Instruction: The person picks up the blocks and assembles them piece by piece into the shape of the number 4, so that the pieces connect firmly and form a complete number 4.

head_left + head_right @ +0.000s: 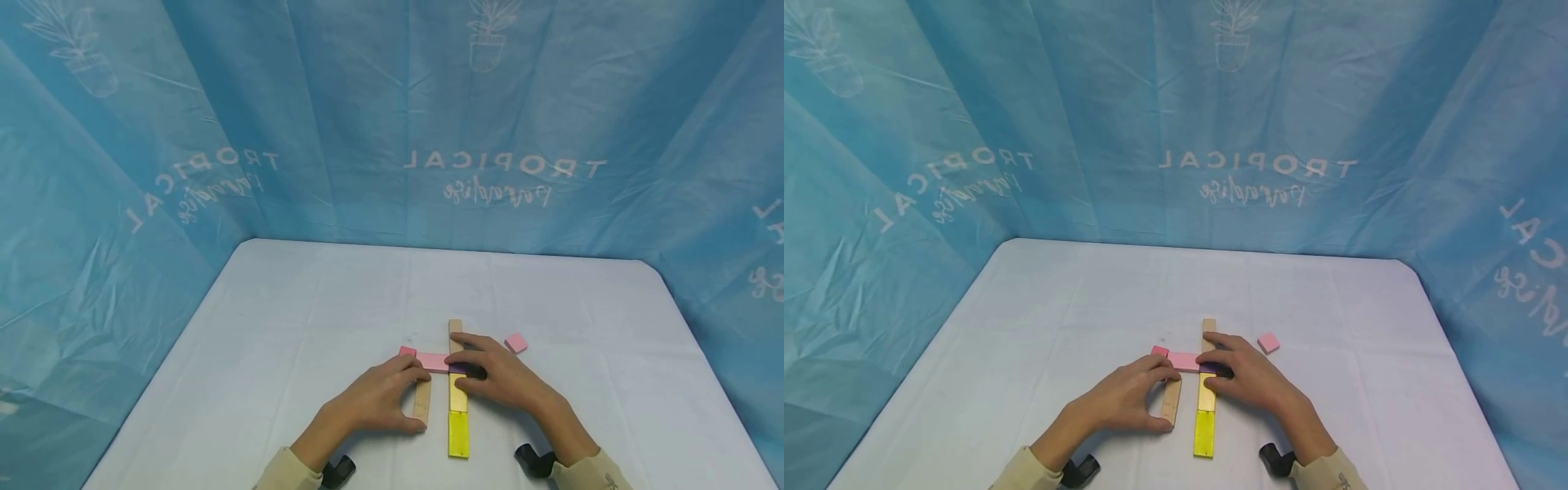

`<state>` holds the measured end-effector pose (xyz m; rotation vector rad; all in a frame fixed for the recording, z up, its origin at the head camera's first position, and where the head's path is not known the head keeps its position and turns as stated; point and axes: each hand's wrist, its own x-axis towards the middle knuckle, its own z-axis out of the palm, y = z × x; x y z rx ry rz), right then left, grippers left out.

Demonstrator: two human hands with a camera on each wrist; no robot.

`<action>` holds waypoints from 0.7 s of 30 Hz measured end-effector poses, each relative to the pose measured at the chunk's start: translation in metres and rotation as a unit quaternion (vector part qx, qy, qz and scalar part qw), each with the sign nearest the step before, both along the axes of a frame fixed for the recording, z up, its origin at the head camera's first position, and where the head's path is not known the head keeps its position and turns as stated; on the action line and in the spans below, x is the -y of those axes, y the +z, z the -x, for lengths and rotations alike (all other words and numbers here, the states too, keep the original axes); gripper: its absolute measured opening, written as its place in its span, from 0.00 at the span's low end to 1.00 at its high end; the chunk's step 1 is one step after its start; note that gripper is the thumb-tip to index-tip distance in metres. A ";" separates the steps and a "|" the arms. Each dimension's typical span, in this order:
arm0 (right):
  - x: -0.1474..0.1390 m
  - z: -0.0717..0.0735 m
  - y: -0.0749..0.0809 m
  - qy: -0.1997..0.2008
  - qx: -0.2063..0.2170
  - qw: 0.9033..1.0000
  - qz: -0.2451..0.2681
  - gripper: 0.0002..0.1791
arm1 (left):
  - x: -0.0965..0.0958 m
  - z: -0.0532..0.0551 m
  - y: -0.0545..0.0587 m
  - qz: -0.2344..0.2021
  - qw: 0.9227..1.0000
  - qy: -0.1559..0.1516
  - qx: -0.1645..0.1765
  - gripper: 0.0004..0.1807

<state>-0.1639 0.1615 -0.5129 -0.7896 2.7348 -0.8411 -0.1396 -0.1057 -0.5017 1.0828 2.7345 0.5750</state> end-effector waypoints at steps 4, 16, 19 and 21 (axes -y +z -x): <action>0.001 0.000 0.000 -0.002 0.000 1.000 0.001 0.22 | 0.001 0.000 0.000 0.002 1.000 0.003 0.001 0.40; 0.001 0.000 -0.001 -0.004 -0.004 1.000 -0.002 0.22 | 0.000 0.000 0.000 -0.001 1.000 -0.005 -0.007 0.42; 0.001 0.000 -0.001 -0.004 -0.004 1.000 -0.003 0.22 | 0.001 0.000 0.000 -0.003 1.000 -0.004 -0.004 0.41; 0.001 0.000 -0.001 -0.002 -0.004 1.000 -0.002 0.22 | 0.001 0.000 0.000 -0.005 1.000 -0.002 0.003 0.42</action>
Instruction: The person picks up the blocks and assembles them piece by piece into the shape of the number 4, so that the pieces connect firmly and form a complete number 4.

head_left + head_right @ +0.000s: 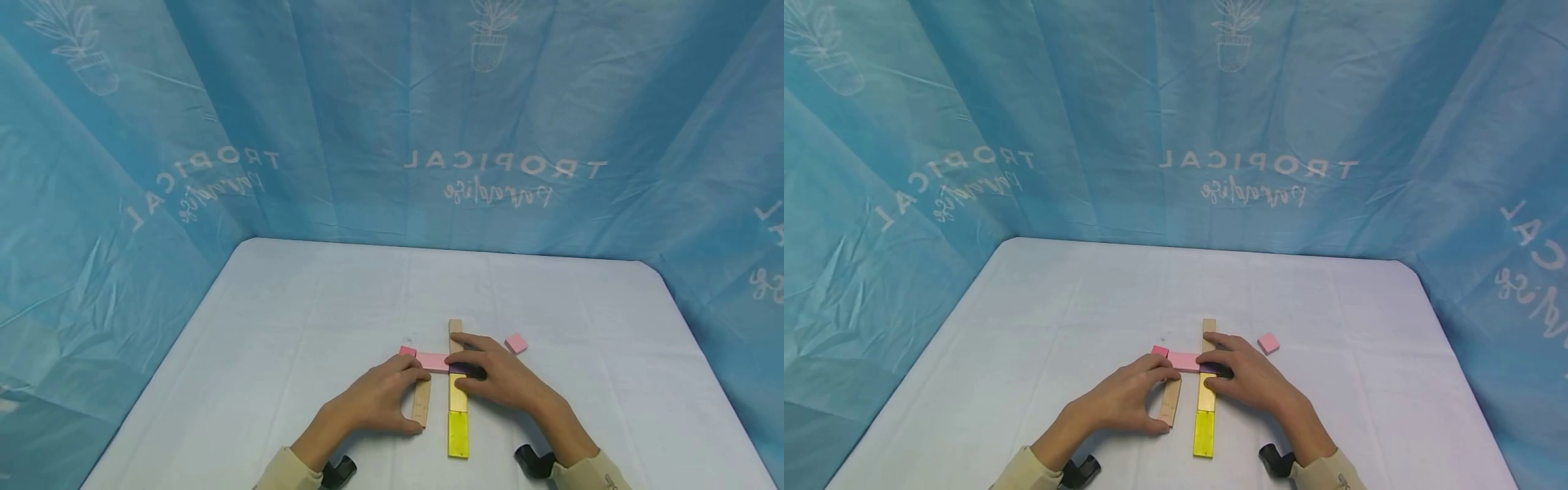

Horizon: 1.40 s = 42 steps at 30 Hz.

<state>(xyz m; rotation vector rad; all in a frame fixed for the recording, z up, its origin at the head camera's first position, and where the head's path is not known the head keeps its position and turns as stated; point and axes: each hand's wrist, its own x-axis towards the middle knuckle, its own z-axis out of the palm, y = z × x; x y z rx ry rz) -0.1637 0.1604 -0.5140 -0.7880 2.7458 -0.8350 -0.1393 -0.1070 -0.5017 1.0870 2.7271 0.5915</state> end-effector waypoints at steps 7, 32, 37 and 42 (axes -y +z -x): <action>0.000 0.000 0.000 0.000 0.002 1.000 0.003 0.22 | 0.002 0.001 -0.001 -0.003 1.000 0.006 0.017 0.42; -0.001 0.001 -0.002 0.012 -0.009 1.000 0.015 0.22 | 0.007 0.006 0.003 -0.030 0.998 0.037 0.048 0.40; -0.002 0.001 -0.001 0.009 -0.005 1.000 0.013 0.22 | 0.008 0.009 0.008 -0.036 0.997 0.044 0.049 0.40; -0.002 0.001 0.000 0.008 -0.004 1.000 0.009 0.22 | 0.012 0.015 0.016 -0.057 0.995 0.063 0.047 0.39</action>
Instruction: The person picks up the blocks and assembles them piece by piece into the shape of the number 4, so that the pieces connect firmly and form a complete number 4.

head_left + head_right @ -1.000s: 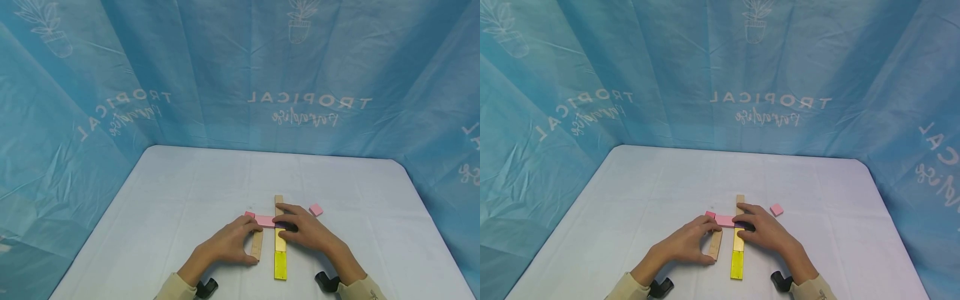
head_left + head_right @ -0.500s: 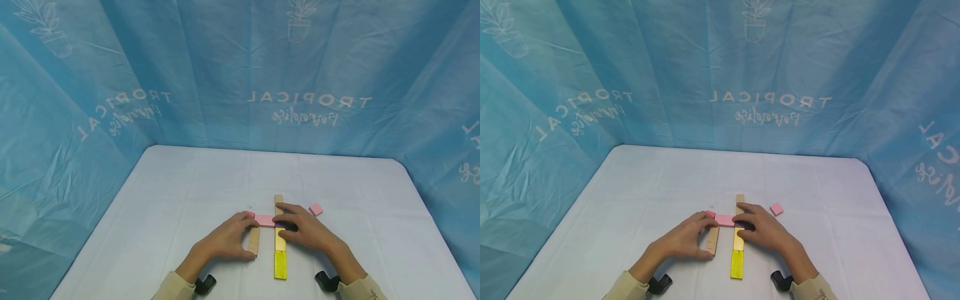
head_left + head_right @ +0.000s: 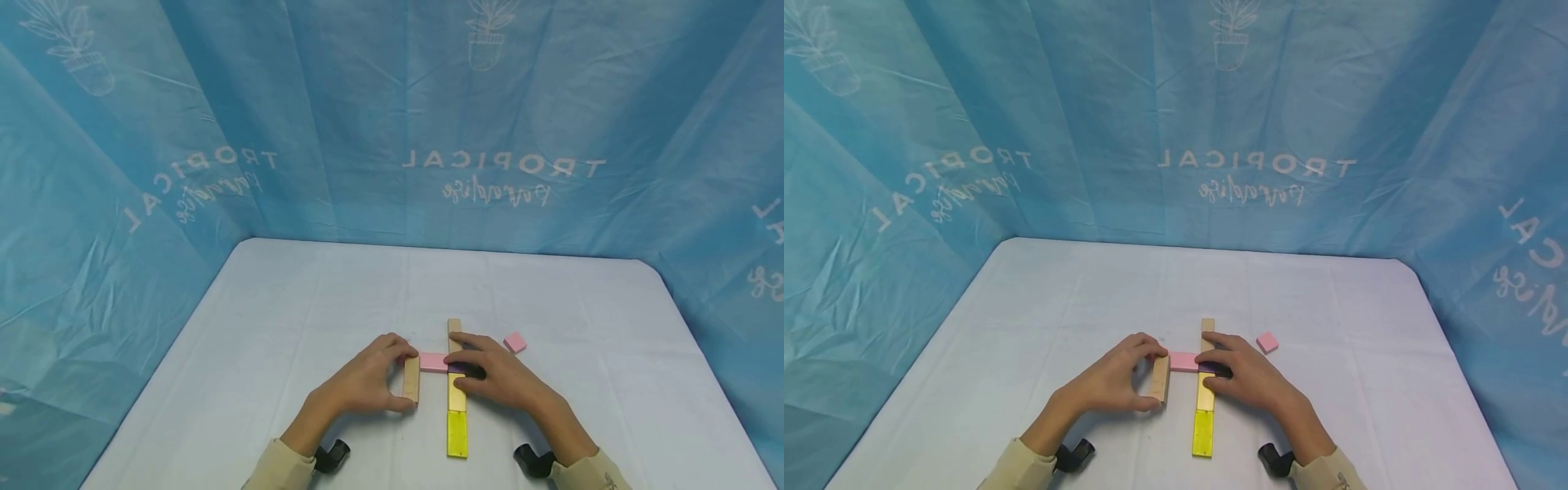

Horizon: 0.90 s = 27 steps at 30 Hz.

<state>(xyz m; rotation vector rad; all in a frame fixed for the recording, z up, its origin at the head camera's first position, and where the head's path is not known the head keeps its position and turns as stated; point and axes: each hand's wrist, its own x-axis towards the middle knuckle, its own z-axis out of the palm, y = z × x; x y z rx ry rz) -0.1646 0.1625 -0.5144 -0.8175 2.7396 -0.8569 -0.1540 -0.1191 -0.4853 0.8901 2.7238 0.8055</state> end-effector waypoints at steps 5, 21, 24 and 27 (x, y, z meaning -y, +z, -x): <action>0.001 0.000 0.000 0.002 0.005 1.000 -0.001 0.22 | 0.005 0.006 0.003 -0.001 1.000 0.005 -0.010 0.39; 0.002 0.000 -0.001 0.003 -0.004 1.000 -0.003 0.21 | 0.005 0.029 0.010 0.026 0.999 -0.003 -0.033 0.38; 0.000 0.000 -0.001 0.002 -0.002 1.000 -0.002 0.21 | 0.004 0.033 0.011 0.029 0.999 -0.006 -0.034 0.38; 0.001 -0.001 0.000 0.002 0.000 1.000 -0.003 0.21 | 0.005 0.036 0.011 0.034 0.999 -0.003 -0.030 0.38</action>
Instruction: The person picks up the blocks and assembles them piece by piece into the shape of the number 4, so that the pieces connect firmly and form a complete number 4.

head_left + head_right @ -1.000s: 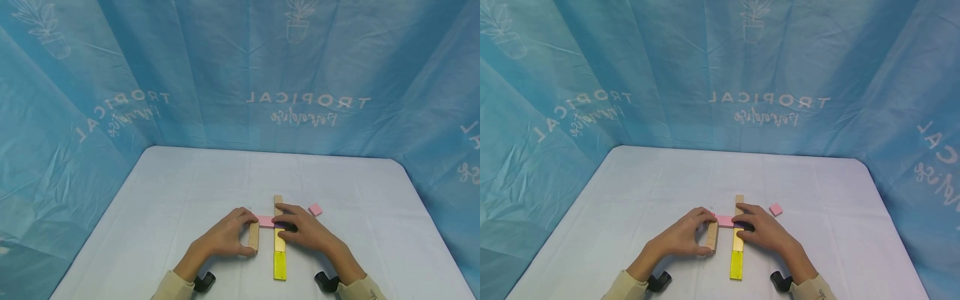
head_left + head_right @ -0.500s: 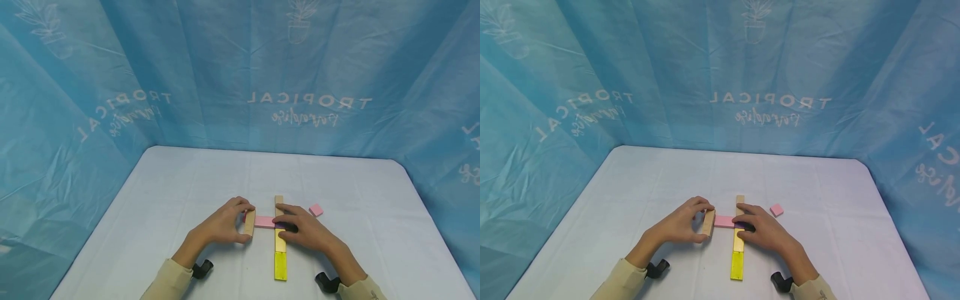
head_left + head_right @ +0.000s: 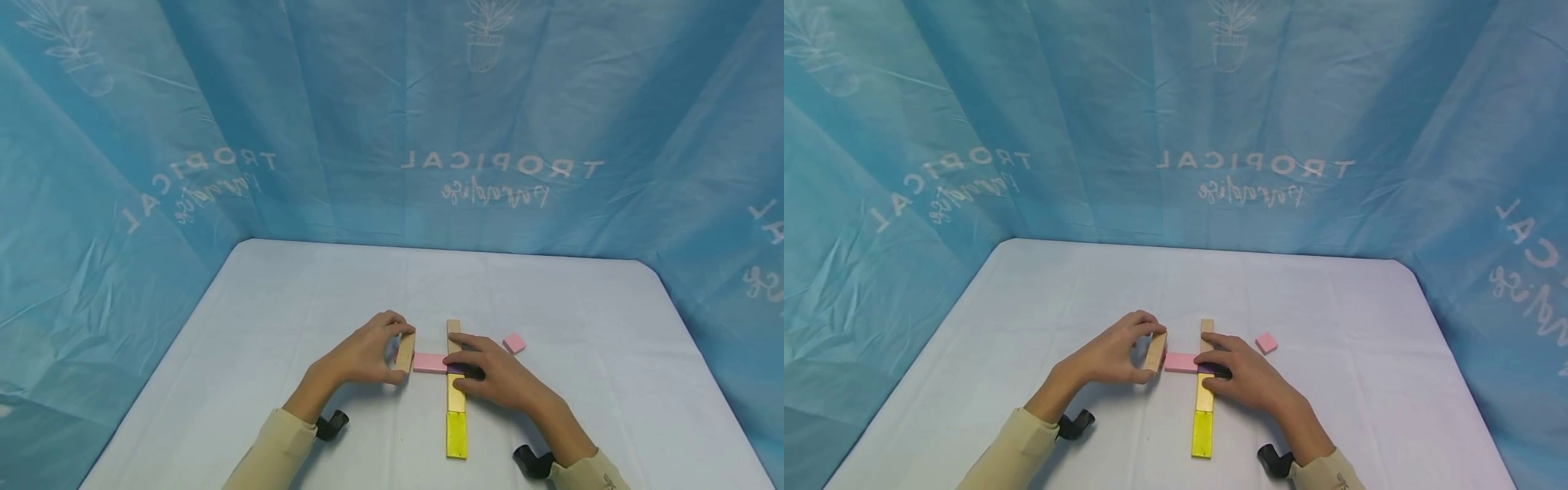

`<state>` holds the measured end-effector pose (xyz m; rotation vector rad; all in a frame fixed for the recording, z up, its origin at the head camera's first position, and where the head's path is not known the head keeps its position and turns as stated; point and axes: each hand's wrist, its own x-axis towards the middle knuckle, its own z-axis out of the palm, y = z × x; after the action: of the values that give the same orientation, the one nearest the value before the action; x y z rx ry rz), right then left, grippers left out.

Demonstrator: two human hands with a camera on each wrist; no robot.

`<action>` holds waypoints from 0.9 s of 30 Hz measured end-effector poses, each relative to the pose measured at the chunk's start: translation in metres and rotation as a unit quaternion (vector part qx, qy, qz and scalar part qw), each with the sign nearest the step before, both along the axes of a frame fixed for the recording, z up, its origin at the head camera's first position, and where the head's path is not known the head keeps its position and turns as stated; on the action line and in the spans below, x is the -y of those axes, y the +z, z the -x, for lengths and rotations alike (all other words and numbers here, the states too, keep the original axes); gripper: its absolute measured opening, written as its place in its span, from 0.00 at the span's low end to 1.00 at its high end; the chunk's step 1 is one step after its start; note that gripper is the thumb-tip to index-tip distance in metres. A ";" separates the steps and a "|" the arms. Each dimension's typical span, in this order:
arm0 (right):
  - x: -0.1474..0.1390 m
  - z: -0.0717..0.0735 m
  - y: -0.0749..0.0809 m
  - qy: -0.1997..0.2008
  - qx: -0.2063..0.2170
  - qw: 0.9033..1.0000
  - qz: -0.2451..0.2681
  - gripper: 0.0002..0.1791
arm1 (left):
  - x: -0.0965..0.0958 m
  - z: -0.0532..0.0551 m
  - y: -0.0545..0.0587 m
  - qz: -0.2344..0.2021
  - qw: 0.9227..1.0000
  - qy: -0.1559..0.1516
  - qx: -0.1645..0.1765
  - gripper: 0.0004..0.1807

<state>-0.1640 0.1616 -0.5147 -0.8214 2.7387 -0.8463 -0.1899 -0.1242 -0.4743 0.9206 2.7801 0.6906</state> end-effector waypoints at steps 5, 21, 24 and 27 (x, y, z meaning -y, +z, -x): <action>-0.001 0.000 0.000 0.002 -0.003 1.000 -0.002 0.21 | 0.000 0.005 -0.001 0.006 1.000 0.004 0.003 0.39; 0.003 0.001 0.004 -0.002 -0.004 1.000 -0.021 0.22 | -0.004 0.015 -0.002 -0.004 1.000 0.008 -0.003 0.39; 0.003 0.001 0.005 -0.001 -0.005 1.000 -0.023 0.21 | -0.004 0.016 -0.002 0.000 1.000 0.014 0.001 0.40; 0.003 0.001 0.005 0.001 -0.004 1.000 -0.024 0.21 | -0.004 0.015 -0.001 0.003 1.000 0.021 0.006 0.40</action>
<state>-0.1652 0.1587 -0.5092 -0.8198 2.7533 -0.7751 -0.2052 -0.1207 -0.4758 0.8569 2.7967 0.6907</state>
